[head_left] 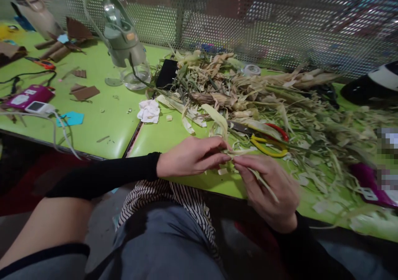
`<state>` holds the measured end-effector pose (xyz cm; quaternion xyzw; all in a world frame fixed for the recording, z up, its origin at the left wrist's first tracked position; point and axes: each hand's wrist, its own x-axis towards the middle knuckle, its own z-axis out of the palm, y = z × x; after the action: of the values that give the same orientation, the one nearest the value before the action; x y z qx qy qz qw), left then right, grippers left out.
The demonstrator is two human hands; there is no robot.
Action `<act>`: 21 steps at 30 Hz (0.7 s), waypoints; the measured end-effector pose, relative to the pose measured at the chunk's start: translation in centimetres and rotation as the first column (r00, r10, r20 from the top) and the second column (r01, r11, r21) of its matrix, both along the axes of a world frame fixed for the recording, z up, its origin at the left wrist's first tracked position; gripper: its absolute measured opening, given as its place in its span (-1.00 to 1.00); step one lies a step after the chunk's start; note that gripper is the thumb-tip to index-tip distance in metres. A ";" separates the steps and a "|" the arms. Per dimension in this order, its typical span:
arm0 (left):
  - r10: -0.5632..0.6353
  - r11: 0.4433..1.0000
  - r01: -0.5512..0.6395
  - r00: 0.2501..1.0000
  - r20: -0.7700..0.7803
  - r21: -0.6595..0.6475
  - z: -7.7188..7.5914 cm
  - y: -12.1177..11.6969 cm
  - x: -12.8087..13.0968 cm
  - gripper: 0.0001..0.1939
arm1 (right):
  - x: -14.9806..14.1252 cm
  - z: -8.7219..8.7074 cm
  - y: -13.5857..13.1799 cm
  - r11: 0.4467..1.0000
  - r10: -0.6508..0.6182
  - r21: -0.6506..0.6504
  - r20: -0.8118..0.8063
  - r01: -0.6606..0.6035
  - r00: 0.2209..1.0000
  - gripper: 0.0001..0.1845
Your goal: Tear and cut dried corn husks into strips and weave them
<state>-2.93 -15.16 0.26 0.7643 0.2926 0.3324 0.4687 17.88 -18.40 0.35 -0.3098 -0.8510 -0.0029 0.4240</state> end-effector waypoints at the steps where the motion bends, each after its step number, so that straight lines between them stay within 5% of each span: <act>1: 0.022 1.000 -0.022 1.000 -0.009 -0.011 -0.2 -0.1 0.0 -0.77 | -0.1 -0.1 0.0 1.000 -0.011 -0.019 0.012 0.011 1.000 -0.68; 4: 0.027 0.987 -0.022 0.999 0.030 -0.158 -1.0 -0.4 -0.1 -0.74 | -0.4 -0.9 0.0 0.996 -0.051 -0.073 0.017 0.052 0.999 -0.76; 8: 0.082 0.902 0.014 0.976 0.203 -0.432 -1.7 -0.4 -0.3 -0.75 | -1.0 -2.1 0.4 0.976 -0.077 -0.210 -0.064 0.062 0.995 -0.90; 11: 0.121 0.861 -0.003 0.972 0.200 -0.508 -1.9 0.0 -0.6 -0.82 | -1.5 -2.3 0.7 0.928 -0.112 -0.370 -0.147 0.050 0.983 -0.99; 14: 0.128 0.861 -0.036 0.980 0.149 -0.508 -1.8 0.5 -0.9 -0.87 | -1.6 -1.7 1.3 0.816 -0.172 -0.578 -0.210 0.020 0.963 -0.84; 19: 0.166 0.893 -0.101 0.980 0.112 -0.438 -1.5 0.9 -1.3 -0.86 | -1.4 -0.2 2.4 0.523 -0.159 -0.841 -0.258 -0.141 0.953 -0.48; 21: 0.167 0.915 -0.108 0.979 0.119 -0.389 -1.5 0.8 -1.4 -0.82 | -1.7 0.0 2.6 0.502 -0.180 -0.861 -0.201 -0.086 0.963 -0.51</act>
<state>-4.28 -14.40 -1.27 0.6093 0.3686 0.3580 0.6039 16.18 -15.85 0.39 -0.5003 -0.6652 0.4511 0.3220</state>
